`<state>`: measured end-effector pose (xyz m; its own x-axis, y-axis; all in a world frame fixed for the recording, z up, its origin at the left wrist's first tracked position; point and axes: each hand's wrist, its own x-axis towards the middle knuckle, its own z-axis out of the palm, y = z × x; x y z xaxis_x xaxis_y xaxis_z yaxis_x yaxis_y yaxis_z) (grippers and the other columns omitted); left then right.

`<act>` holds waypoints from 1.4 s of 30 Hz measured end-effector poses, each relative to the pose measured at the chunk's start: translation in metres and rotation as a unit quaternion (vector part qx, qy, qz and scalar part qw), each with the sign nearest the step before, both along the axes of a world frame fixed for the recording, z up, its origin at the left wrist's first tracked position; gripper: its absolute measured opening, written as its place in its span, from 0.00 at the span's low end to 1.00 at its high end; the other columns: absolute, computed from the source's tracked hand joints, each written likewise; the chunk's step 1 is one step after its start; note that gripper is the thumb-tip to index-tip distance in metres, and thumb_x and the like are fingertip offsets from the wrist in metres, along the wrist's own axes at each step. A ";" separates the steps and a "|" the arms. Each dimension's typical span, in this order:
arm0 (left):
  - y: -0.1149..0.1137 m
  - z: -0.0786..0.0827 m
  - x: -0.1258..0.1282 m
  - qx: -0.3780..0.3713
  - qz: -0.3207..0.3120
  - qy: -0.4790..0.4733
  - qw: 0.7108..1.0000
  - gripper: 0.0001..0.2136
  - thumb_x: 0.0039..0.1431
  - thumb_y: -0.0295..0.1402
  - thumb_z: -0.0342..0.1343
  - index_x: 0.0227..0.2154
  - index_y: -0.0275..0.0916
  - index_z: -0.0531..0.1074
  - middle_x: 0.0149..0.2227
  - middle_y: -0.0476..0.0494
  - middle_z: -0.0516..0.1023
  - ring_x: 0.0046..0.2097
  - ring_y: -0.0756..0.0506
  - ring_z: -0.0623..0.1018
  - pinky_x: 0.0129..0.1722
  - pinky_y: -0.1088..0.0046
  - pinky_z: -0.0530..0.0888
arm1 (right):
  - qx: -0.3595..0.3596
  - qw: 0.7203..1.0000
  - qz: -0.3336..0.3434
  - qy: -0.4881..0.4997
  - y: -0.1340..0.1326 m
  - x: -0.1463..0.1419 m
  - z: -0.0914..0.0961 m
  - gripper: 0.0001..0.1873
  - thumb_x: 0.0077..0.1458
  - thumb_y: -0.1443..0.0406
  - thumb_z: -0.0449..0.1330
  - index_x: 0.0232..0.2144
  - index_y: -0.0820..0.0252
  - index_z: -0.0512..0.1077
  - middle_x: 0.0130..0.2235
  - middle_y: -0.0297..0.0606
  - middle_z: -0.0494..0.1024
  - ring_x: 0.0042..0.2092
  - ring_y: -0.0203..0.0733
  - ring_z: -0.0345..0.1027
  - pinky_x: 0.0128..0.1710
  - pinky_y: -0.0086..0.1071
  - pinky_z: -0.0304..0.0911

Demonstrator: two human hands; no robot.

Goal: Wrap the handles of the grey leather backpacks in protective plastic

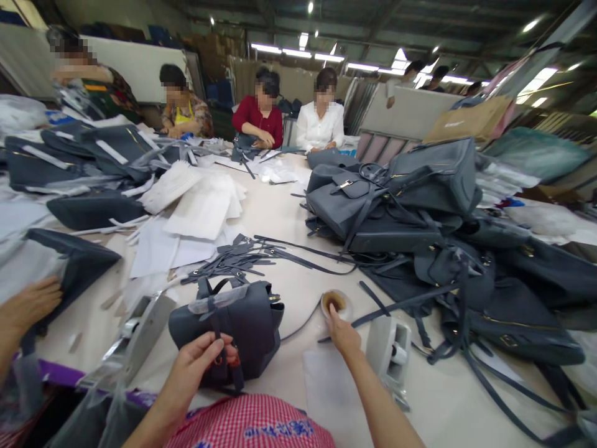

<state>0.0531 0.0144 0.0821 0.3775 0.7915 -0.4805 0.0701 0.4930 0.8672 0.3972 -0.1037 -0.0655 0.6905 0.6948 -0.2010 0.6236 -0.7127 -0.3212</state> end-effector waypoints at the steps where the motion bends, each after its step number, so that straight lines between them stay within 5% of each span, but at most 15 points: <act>1: 0.001 0.001 0.001 0.005 0.002 0.005 1.000 0.20 0.42 0.49 0.66 0.31 0.35 0.78 0.28 0.42 0.83 0.33 0.41 0.82 0.38 0.68 0.78 | -0.004 1.000 0.002 0.003 0.005 0.006 -0.005 0.21 0.61 0.60 0.56 0.56 0.56 0.67 0.37 0.42 0.80 0.36 0.46 0.76 0.38 0.42 0.69; 8: 0.006 -0.001 0.001 0.027 -0.011 0.022 0.999 0.21 0.43 0.49 0.65 0.32 0.35 0.77 0.29 0.42 0.83 0.33 0.42 0.81 0.39 0.69 0.77 | 0.080 0.997 0.001 -0.019 -0.017 0.016 -0.008 0.20 0.66 0.58 0.48 0.56 0.60 0.64 0.46 0.44 0.77 0.44 0.46 0.73 0.46 0.42 0.67; 11: 0.006 -0.001 0.001 0.029 -0.014 0.027 0.999 0.20 0.45 0.49 0.65 0.33 0.35 0.77 0.29 0.42 0.83 0.34 0.42 0.81 0.39 0.70 0.76 | 0.126 0.991 0.018 -0.035 -0.054 -0.004 -0.006 0.23 0.66 0.58 0.42 0.49 0.60 0.71 0.45 0.47 0.77 0.45 0.49 0.72 0.46 0.39 0.65; 17: 0.008 0.003 0.003 0.021 -0.013 0.030 0.999 0.21 0.44 0.49 0.65 0.33 0.35 0.76 0.30 0.41 0.83 0.34 0.41 0.82 0.38 0.69 0.76 | 0.141 0.988 0.011 -0.061 -0.119 -0.068 -0.033 0.21 0.62 0.57 0.46 0.43 0.56 0.77 0.40 0.48 0.77 0.39 0.51 0.72 0.37 0.41 0.67; 26: 0.009 0.002 0.000 0.010 -0.022 0.018 1.000 0.20 0.45 0.48 0.66 0.34 0.36 0.76 0.30 0.42 0.83 0.35 0.42 0.81 0.37 0.71 0.75 | 0.210 0.977 -0.035 -0.016 -0.118 -0.073 -0.040 0.19 0.59 0.53 0.49 0.30 0.56 0.75 0.47 0.51 0.76 0.46 0.56 0.70 0.45 0.48 0.66; 28: 0.008 0.002 -0.001 0.002 -0.021 0.008 1.000 0.21 0.45 0.48 0.66 0.34 0.36 0.76 0.31 0.42 0.83 0.35 0.43 0.81 0.38 0.72 0.75 | 0.228 0.973 -0.036 0.008 -0.114 -0.069 -0.030 0.19 0.59 0.52 0.49 0.35 0.57 0.75 0.43 0.48 0.78 0.42 0.53 0.73 0.42 0.44 0.68; 31: 0.008 0.002 0.000 -0.015 -0.020 -0.024 0.999 0.21 0.45 0.48 0.66 0.35 0.36 0.74 0.31 0.42 0.83 0.34 0.44 0.81 0.38 0.71 0.75 | 0.252 0.959 -0.058 0.115 -0.102 -0.070 -0.002 0.28 0.57 0.53 0.54 0.56 0.58 0.65 0.37 0.42 0.79 0.36 0.48 0.76 0.36 0.38 0.70; 33: 0.007 0.003 0.000 -0.027 -0.030 -0.053 0.998 0.20 0.46 0.47 0.66 0.36 0.37 0.72 0.30 0.43 0.83 0.32 0.44 0.81 0.37 0.71 0.75 | 0.292 0.913 -0.093 0.268 -0.087 -0.077 0.027 0.44 0.53 0.54 0.60 0.66 0.55 0.46 0.36 0.37 0.79 0.32 0.45 0.76 0.33 0.36 0.71; 35: 0.007 0.006 0.001 -0.037 -0.042 -0.077 0.995 0.19 0.47 0.46 0.66 0.34 0.38 0.70 0.29 0.44 0.82 0.31 0.45 0.80 0.35 0.71 0.74 | 0.352 0.836 -0.124 0.403 -0.069 -0.088 0.060 0.55 0.48 0.55 0.66 0.68 0.49 0.37 0.40 0.36 0.78 0.32 0.43 0.75 0.33 0.35 0.71; 38: 0.008 0.015 0.000 -0.044 -0.048 -0.108 0.992 0.16 0.50 0.44 0.65 0.31 0.36 0.70 0.30 0.43 0.81 0.31 0.47 0.79 0.34 0.72 0.73 | 0.399 0.756 -0.134 0.501 -0.047 -0.103 0.106 0.57 0.42 0.56 0.71 0.67 0.47 0.42 0.41 0.37 0.79 0.37 0.44 0.76 0.37 0.35 0.71; 42: 0.006 0.031 -0.005 -0.065 -0.054 -0.149 0.985 0.15 0.48 0.42 0.66 0.29 0.33 0.74 0.31 0.42 0.79 0.32 0.47 0.78 0.36 0.72 0.73 | 0.367 0.726 -0.107 0.572 -0.027 -0.118 0.142 0.53 0.38 0.58 0.73 0.64 0.48 0.54 0.48 0.43 0.79 0.44 0.50 0.75 0.42 0.39 0.71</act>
<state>0.0479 0.0202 0.1135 0.5961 0.6774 -0.4311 -0.1190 0.6055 0.7869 0.2790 -0.1307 0.0766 0.4716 0.8058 -0.3582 -0.4497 -0.1297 -0.8837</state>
